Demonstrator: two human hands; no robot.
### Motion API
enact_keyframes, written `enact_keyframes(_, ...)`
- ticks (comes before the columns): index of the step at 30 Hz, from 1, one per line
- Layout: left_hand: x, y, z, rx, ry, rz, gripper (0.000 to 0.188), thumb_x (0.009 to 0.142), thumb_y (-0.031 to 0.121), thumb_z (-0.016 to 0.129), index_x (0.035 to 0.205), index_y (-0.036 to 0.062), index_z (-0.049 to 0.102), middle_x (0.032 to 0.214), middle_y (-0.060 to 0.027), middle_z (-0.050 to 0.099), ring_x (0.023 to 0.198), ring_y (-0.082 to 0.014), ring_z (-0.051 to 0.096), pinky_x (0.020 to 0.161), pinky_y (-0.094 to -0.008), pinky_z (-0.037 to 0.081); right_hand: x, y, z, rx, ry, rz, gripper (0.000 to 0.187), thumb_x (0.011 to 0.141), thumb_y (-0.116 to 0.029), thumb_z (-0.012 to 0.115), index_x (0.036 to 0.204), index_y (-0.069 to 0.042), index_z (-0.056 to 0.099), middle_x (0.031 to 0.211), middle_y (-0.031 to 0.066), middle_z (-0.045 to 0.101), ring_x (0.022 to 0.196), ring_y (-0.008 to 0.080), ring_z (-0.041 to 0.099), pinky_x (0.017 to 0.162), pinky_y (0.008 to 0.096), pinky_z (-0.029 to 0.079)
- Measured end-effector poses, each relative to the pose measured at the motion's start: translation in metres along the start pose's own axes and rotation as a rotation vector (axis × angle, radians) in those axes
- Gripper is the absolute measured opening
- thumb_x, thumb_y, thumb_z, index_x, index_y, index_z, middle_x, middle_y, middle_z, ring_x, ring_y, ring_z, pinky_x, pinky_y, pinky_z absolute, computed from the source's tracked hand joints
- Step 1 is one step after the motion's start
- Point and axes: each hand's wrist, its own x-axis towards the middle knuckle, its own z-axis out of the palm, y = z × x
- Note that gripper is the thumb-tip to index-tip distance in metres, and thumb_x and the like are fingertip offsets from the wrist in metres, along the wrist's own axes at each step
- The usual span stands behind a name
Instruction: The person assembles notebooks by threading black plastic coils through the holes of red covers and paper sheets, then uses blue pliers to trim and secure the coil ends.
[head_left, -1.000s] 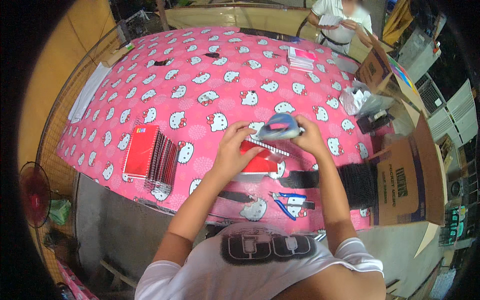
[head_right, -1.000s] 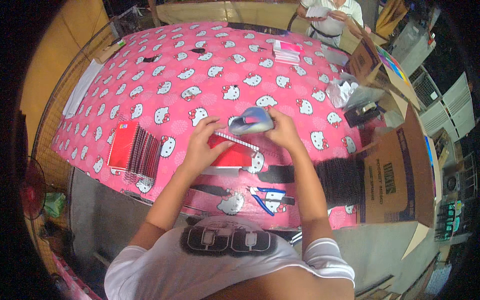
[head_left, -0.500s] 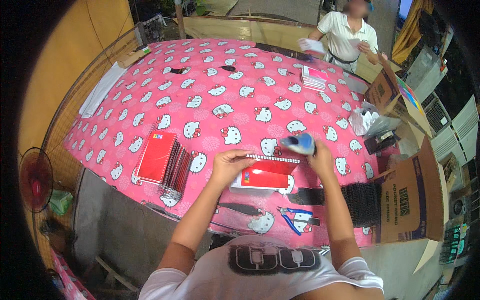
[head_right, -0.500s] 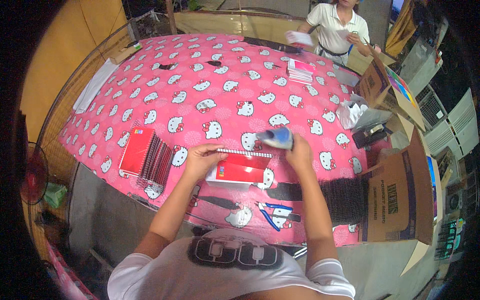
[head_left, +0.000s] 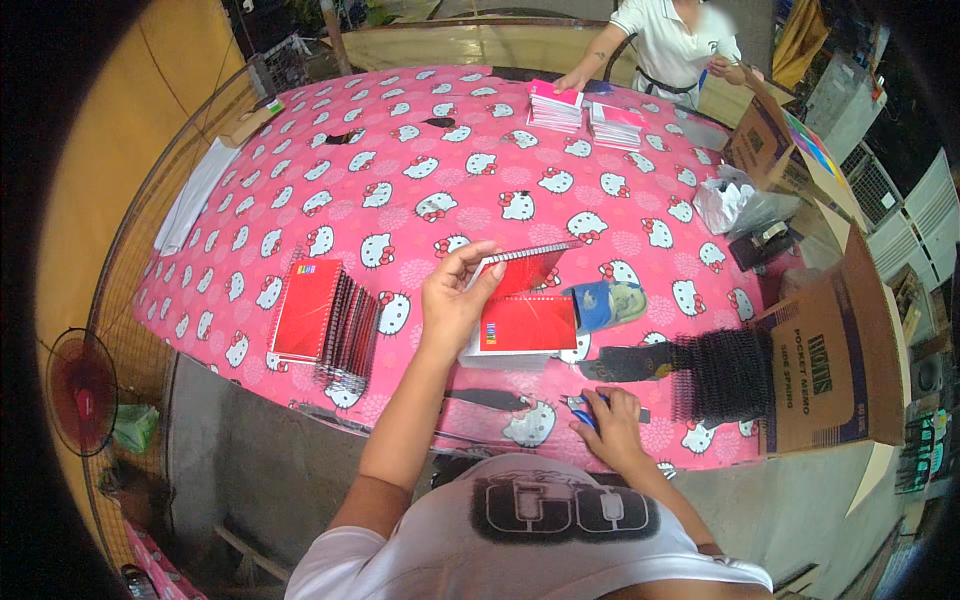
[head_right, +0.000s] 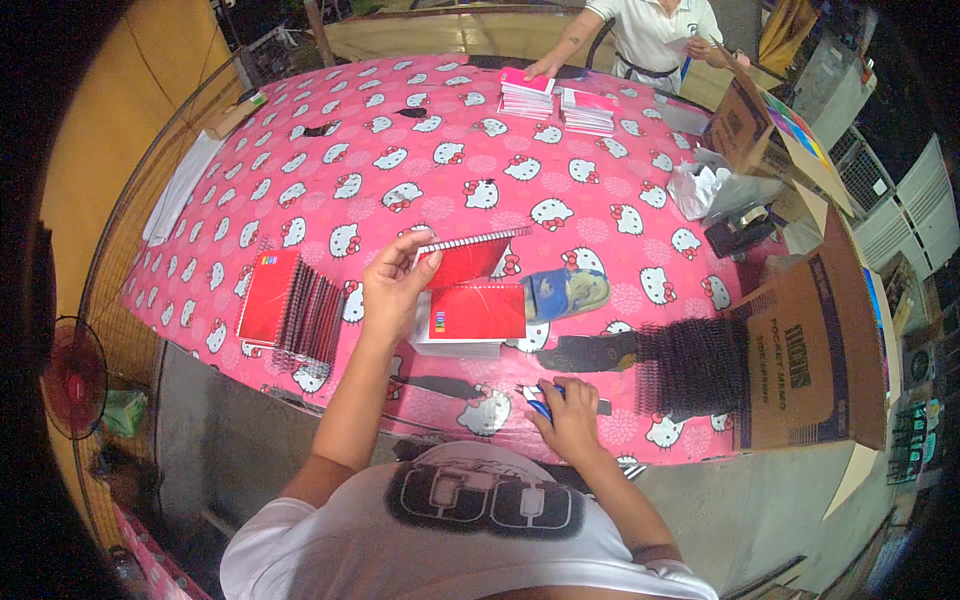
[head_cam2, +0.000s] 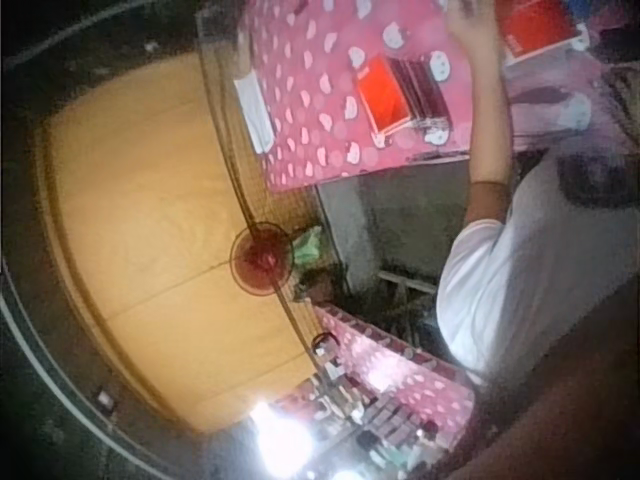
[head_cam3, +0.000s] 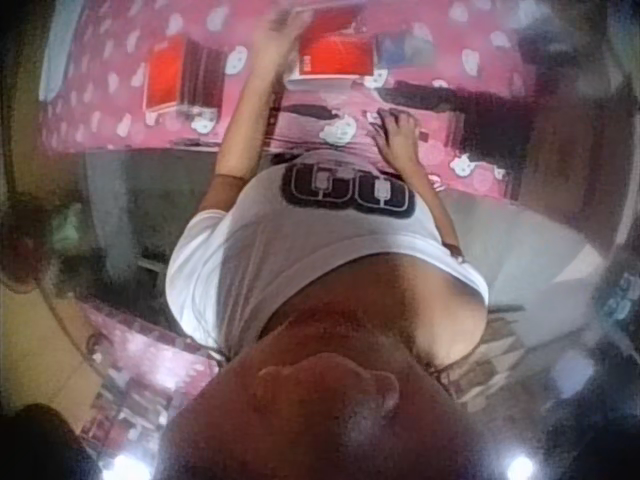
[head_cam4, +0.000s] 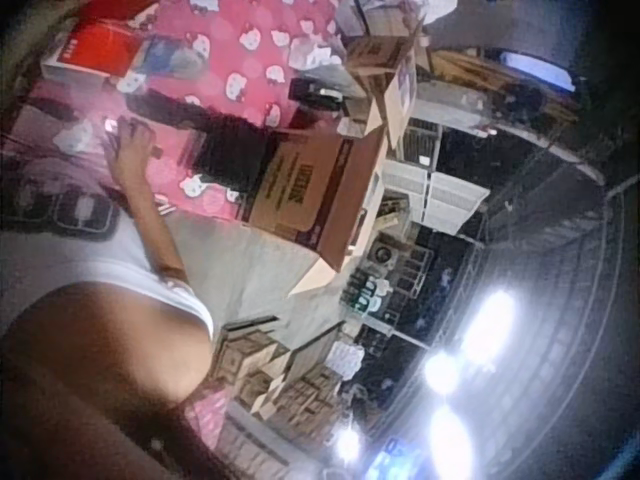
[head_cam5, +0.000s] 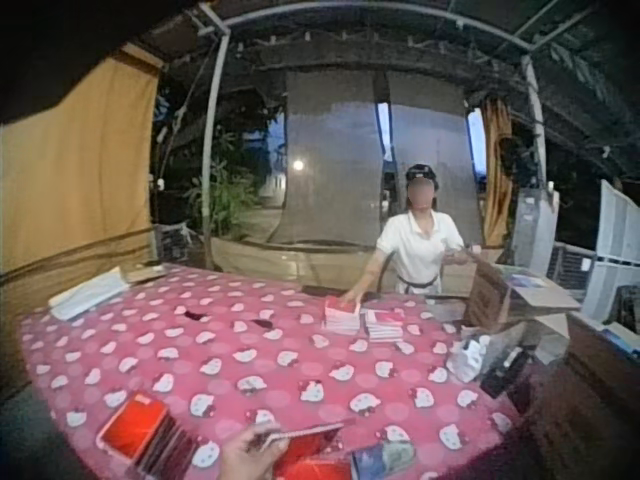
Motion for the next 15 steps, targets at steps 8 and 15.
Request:
enact_keyframes(8, -0.006, 0.005, 0.014, 0.273, 0.129, 0.097, 0.017, 0.074, 0.002, 0.076, 0.085, -0.0005, 0.064, 0.082, -0.0063, 0.066, 0.076, -0.011, 0.061, 0.068, -0.0256, 0.05, 0.04, -0.017, -0.044, 0.279, 0.074, 0.051, 0.04, 0.08, -0.025, 0.066, 0.112, -0.003, 0.056, 0.098, 0.0166, 0.053, 0.093, 0.0339, 0.05, 0.082, 0.0422, 0.04)
enact_keyframes(15, -0.021, 0.034, 0.023, 0.541, 0.12, 0.608, 0.018, 0.069, -0.002, 0.077, 0.08, -0.0011, 0.063, 0.084, -0.0131, 0.066, 0.078, -0.0195, 0.064, 0.069, -0.0287, 0.051, 0.114, -0.089, -0.107, 0.512, 0.283, -0.132, 0.036, 0.08, -0.02, 0.068, 0.108, 0.0, 0.056, 0.097, 0.0174, 0.056, 0.089, 0.032, 0.055, 0.079, 0.0389, 0.044)
